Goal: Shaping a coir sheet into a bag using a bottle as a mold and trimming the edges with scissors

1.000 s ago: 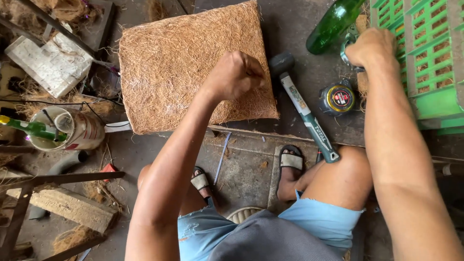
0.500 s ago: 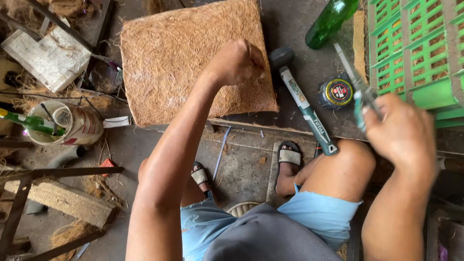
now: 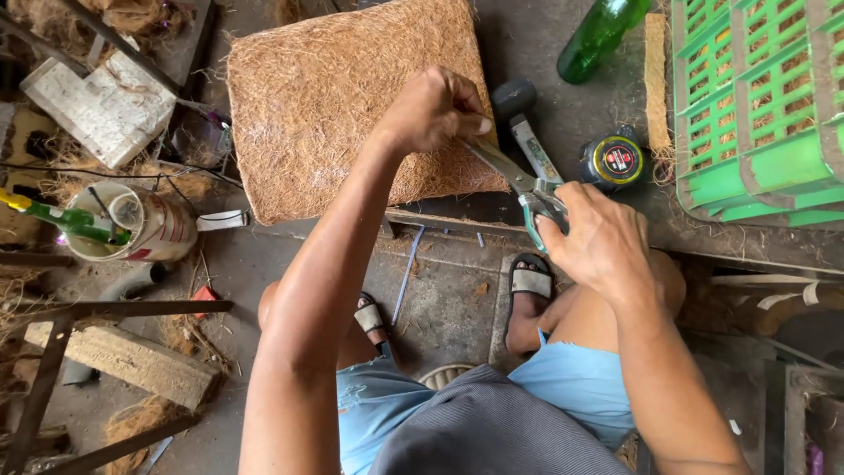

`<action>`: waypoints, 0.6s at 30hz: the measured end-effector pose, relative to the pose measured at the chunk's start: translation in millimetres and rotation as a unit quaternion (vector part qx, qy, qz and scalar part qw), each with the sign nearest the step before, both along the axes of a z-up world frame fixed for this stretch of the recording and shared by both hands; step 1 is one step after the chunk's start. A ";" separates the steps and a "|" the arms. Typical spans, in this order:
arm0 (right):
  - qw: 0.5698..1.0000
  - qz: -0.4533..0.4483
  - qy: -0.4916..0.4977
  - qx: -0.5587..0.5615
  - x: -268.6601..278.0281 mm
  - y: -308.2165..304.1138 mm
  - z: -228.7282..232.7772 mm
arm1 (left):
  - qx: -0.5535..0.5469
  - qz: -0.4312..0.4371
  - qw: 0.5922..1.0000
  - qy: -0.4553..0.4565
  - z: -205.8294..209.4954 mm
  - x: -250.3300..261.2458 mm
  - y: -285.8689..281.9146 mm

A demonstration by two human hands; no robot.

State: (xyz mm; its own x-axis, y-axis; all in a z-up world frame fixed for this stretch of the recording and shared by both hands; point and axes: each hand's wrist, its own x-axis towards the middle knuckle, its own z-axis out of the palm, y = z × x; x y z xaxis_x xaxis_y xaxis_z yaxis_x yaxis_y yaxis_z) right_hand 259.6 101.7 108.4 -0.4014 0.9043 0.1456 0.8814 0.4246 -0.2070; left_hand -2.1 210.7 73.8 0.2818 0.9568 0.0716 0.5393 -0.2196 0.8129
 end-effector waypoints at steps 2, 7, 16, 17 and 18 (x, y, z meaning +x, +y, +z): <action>1.000 0.000 -0.006 -0.003 -3.5 0.4 3.6 | 0.007 0.000 1.000 0.005 -2.0 1.5 0.3; 1.000 0.002 -0.014 -0.004 -4.0 2.8 -4.7 | 0.030 -0.001 1.000 0.003 -8.2 0.2 2.4; 0.998 0.019 0.052 -0.012 -4.2 1.2 -23.3 | 0.016 0.013 1.000 0.020 -9.4 1.0 3.0; 0.998 0.013 0.054 -0.014 -4.5 1.5 -24.8 | 0.022 0.010 1.000 0.004 -8.5 0.6 2.2; 0.998 0.007 0.055 -0.017 -4.1 1.2 -26.1 | 0.028 0.006 1.000 -0.012 -8.0 1.2 1.1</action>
